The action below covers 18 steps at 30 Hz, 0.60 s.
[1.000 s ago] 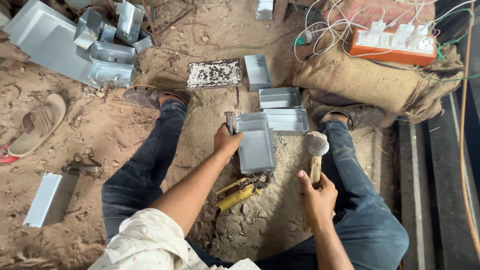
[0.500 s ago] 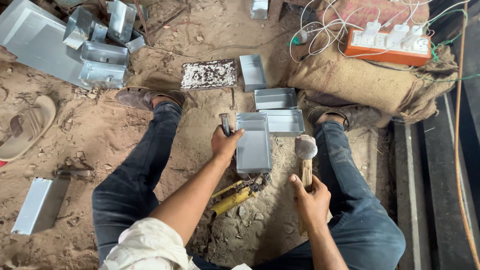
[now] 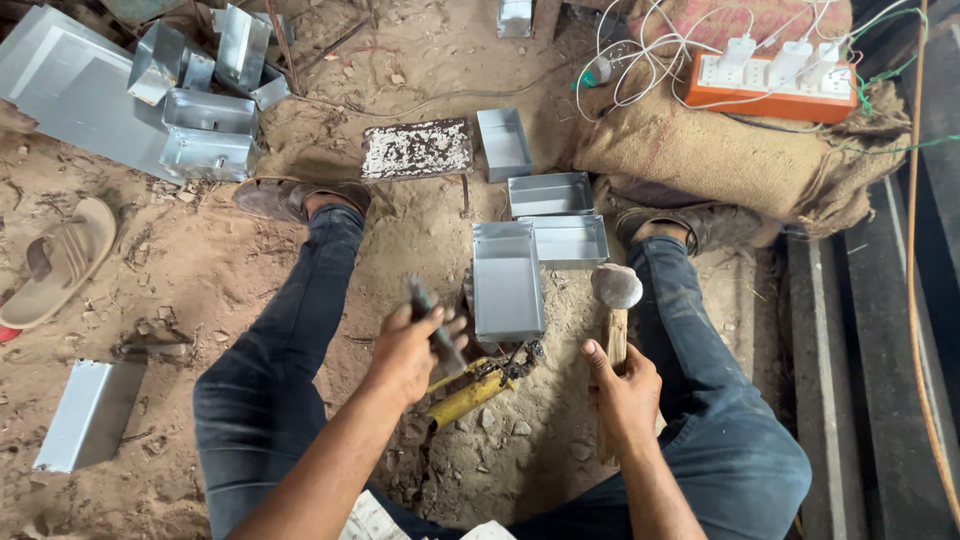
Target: The person sits on the ground and uses a hammer and a metal punch to shape and flatten the edges of small rectangular metal boxes. They repeatedly reposition the boxes and strike them to form the corners and smooth the surfaces.
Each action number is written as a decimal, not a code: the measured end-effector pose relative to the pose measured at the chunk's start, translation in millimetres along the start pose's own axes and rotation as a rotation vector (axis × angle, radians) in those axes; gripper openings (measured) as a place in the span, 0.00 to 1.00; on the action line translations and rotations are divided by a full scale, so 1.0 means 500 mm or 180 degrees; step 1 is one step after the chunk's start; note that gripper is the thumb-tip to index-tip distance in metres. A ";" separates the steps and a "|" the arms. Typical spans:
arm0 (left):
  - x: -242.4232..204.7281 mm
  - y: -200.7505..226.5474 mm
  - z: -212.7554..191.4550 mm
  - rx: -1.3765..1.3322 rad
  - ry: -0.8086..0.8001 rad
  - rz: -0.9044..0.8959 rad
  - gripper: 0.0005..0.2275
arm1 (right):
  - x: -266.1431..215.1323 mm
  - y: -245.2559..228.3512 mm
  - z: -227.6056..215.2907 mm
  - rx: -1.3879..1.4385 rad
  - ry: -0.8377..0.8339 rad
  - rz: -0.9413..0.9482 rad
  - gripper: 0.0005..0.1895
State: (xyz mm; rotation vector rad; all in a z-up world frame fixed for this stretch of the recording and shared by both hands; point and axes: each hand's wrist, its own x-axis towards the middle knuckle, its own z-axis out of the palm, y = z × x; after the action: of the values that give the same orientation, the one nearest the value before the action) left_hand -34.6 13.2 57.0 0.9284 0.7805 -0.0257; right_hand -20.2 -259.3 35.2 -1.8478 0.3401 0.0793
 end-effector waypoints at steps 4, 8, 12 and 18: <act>-0.009 0.046 0.074 0.1510 -0.0518 0.0861 0.11 | -0.001 -0.004 0.001 -0.0148 -0.0009 0.0004 0.25; 0.047 0.056 0.150 0.2250 -0.0829 0.2422 0.12 | -0.012 -0.012 0.011 -0.0155 0.0018 0.0025 0.25; 0.133 0.029 0.187 0.2678 -0.0696 0.2772 0.09 | -0.015 -0.017 0.002 -0.0037 -0.0018 0.0054 0.24; 0.221 -0.033 0.158 0.2482 -0.0708 0.2677 0.09 | -0.013 -0.011 0.000 -0.0026 0.0014 0.0140 0.25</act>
State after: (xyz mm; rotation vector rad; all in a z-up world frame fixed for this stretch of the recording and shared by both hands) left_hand 87.2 -21.1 5.4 1.9044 0.0988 0.3177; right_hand -25.1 -256.5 41.8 -1.8490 0.3842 0.1070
